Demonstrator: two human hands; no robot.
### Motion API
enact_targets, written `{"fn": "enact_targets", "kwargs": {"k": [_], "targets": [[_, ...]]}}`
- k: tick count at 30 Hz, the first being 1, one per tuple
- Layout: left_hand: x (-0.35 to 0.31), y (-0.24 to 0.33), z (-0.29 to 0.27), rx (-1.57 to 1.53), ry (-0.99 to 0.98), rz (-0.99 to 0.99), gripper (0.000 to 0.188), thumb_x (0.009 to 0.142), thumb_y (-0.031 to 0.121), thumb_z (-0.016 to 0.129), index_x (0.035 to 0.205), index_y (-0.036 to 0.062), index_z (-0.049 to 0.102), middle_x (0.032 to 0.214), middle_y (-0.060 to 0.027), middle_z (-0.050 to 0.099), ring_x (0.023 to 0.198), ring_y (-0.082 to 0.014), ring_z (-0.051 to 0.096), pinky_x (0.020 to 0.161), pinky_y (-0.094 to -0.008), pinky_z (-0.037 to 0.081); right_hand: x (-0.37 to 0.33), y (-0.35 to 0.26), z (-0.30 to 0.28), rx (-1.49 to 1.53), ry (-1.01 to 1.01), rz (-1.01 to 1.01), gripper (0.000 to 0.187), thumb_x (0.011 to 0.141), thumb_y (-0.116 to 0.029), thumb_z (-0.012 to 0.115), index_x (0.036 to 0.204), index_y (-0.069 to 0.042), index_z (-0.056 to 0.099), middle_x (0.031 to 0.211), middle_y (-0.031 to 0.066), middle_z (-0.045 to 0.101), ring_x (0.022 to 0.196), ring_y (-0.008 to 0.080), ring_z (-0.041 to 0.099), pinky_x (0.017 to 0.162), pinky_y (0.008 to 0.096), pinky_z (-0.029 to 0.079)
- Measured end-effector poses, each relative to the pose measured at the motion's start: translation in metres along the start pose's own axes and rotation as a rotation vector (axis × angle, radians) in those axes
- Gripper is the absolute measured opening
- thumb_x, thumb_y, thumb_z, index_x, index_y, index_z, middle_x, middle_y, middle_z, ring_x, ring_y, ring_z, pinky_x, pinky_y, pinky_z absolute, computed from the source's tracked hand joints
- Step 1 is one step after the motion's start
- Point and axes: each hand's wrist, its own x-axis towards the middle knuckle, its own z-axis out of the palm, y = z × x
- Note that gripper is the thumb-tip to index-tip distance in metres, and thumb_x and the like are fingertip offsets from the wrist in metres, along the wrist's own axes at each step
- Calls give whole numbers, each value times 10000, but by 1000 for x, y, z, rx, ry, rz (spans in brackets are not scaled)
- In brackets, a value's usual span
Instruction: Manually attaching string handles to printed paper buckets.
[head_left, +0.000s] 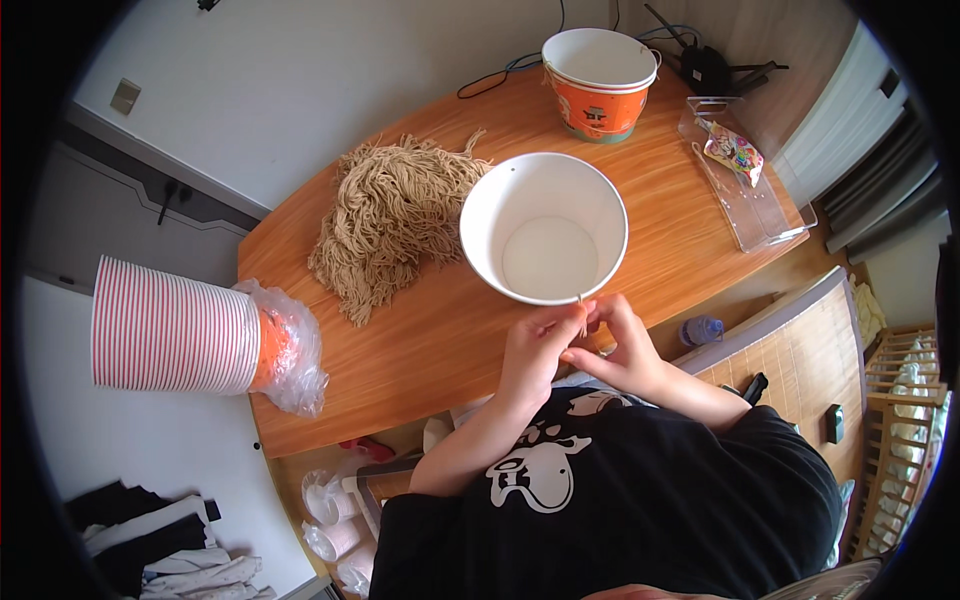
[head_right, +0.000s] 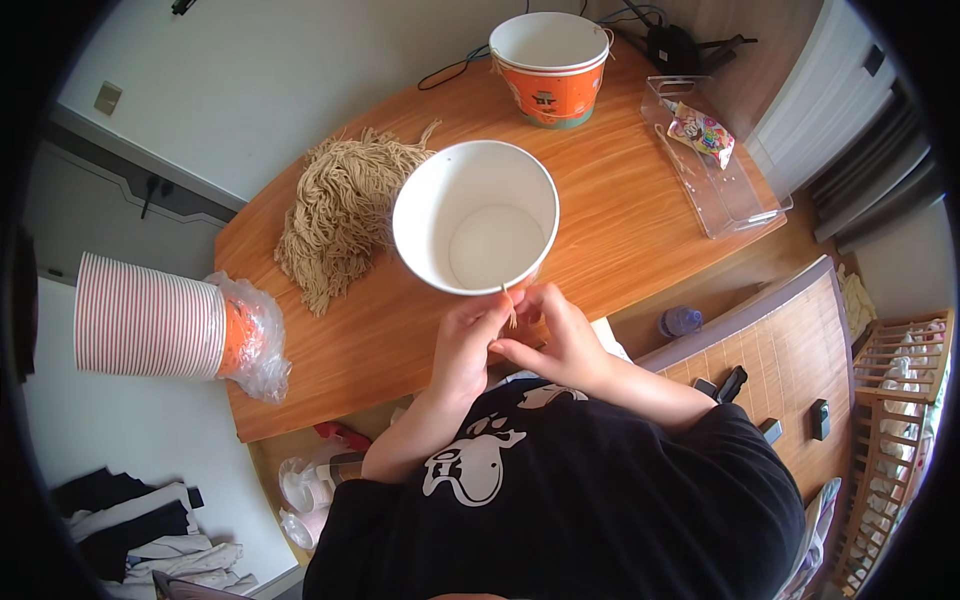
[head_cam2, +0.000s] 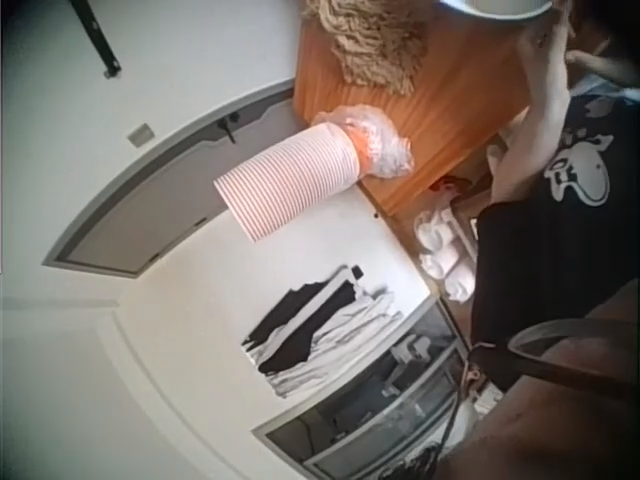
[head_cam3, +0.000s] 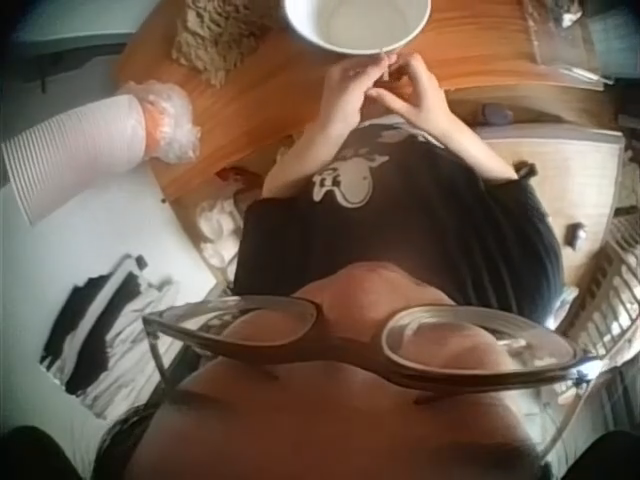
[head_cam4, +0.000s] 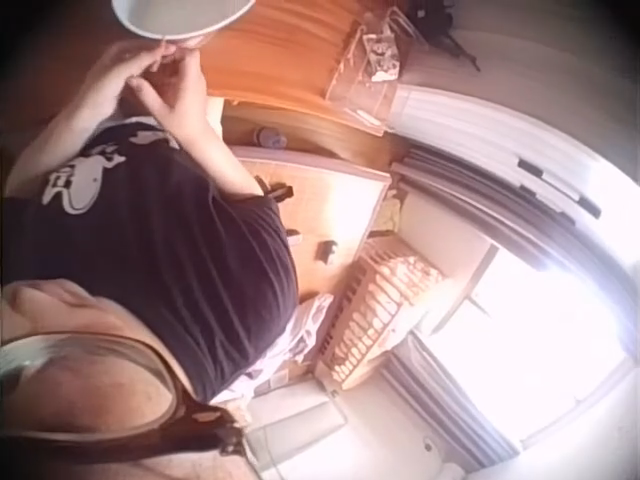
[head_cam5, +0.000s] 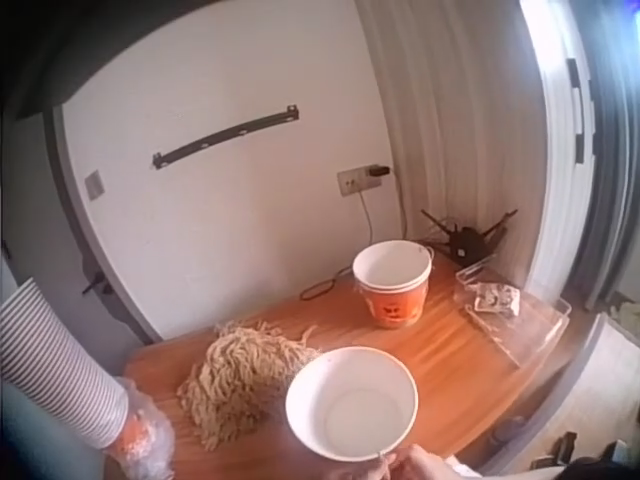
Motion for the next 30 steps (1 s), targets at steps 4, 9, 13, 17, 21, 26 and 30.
{"fn": "enact_targets", "kwargs": {"k": [4,9,13,17,21,26,30], "targets": [[-18,17,-3,-23,-66,-28,184,948,132,688,1045,-21,724,928,-39,708,828,-76,634,784,-247,511,10,-12,-15,32,-439,-74,62,936,-71,646,979,-42,611,890,114,636,785,240,636,718,345,501],[-36,35,-21,138,17,62,171,975,166,654,1010,3,690,814,17,640,727,-42,545,656,-203,407,36,-57,-72,303,-1087,415,174,1012,-150,568,1009,3,652,882,125,666,857,288,644,785,384,501],[-49,59,-47,246,44,156,88,972,103,611,953,20,632,836,17,628,681,-24,490,599,-180,363,44,-68,-112,396,-785,72,272,1044,-196,515,972,27,653,902,122,668,820,254,631,735,339,487],[-60,87,-92,384,-1,99,105,929,107,618,866,23,611,762,29,582,644,-31,447,578,-198,331,64,-66,-129,235,-598,109,273,1037,-217,544,900,5,625,865,86,641,792,179,594,720,304,469],[-65,110,-122,414,16,33,163,888,144,557,802,15,607,767,-17,611,667,-79,504,614,-228,389,86,-36,-107,286,-362,138,306,1061,-258,497,878,-23,566,799,-11,502,750,81,444,678,241,386],[-50,123,-152,383,67,16,217,890,223,578,781,37,598,711,19,553,688,-66,475,632,-221,343,91,-8,-72,380,-402,259,382,1076,-317,441,854,-35,573,751,-30,456,666,73,377,619,237,327],[-32,120,-138,276,355,421,329,1011,258,524,1143,-26,627,873,9,558,763,-72,474,694,-221,354,69,9,-51,432,-414,331,383,1074,-334,446,891,-37,603,770,-42,467,689,68,387,626,234,329]]}}
